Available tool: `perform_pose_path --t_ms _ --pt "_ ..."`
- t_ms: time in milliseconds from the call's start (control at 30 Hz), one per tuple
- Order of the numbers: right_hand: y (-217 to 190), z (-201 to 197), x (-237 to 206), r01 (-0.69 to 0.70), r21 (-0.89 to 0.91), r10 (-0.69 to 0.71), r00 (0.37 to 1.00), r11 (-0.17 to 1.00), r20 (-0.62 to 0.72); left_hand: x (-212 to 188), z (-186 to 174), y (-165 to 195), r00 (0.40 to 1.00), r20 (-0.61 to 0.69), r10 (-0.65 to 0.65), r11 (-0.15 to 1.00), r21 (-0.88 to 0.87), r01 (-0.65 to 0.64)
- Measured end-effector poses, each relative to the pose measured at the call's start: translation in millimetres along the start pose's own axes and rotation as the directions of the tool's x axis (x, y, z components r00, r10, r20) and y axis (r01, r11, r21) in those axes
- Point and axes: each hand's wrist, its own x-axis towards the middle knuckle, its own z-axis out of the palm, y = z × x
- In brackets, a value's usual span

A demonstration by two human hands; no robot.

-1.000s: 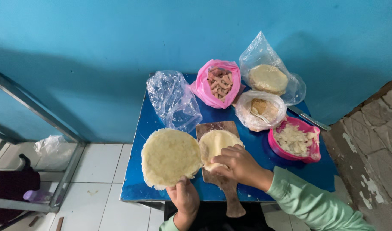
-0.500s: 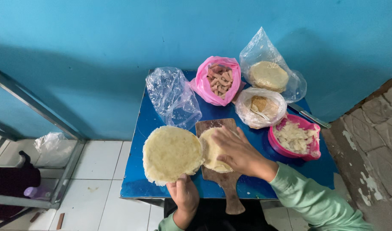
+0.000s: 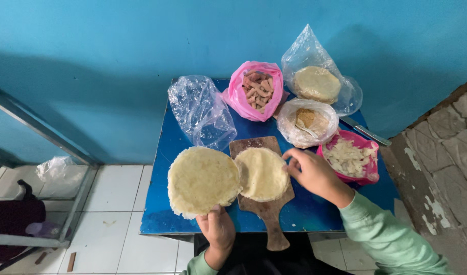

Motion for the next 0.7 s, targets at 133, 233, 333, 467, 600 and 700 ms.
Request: perform_pose_path --t_ms 133,233,333,467,600,700 --pt "2 7 -4 -0.039 0.103 0.033 0.998 0.994 0.061 -1 -7 -5 1.0 -0.007 -0.006 1.0 0.007 0.006" --pt "3 12 -5 -0.028 0.158 0.019 0.998 0.987 0.058 0 -8 -6 1.0 -0.012 -0.012 1.0 0.004 0.012" --pt "3 13 -4 -0.022 0.216 0.01 0.998 0.976 0.055 1 -7 -2 0.999 0.036 -0.004 1.0 0.007 0.004" --pt "2 13 -6 -0.012 0.219 0.0 0.998 0.976 0.055 0 1 5 0.998 -0.017 -0.053 0.994 0.091 0.055" --pt "-1 12 -7 -0.022 0.222 0.003 0.996 0.975 0.087 -1 -1 2 0.999 0.011 -0.04 0.997 0.06 0.039" --pt "-1 10 -6 0.034 0.204 -0.046 0.997 0.978 0.055 -1 -8 -3 0.999 0.026 -0.031 0.999 0.019 0.031"
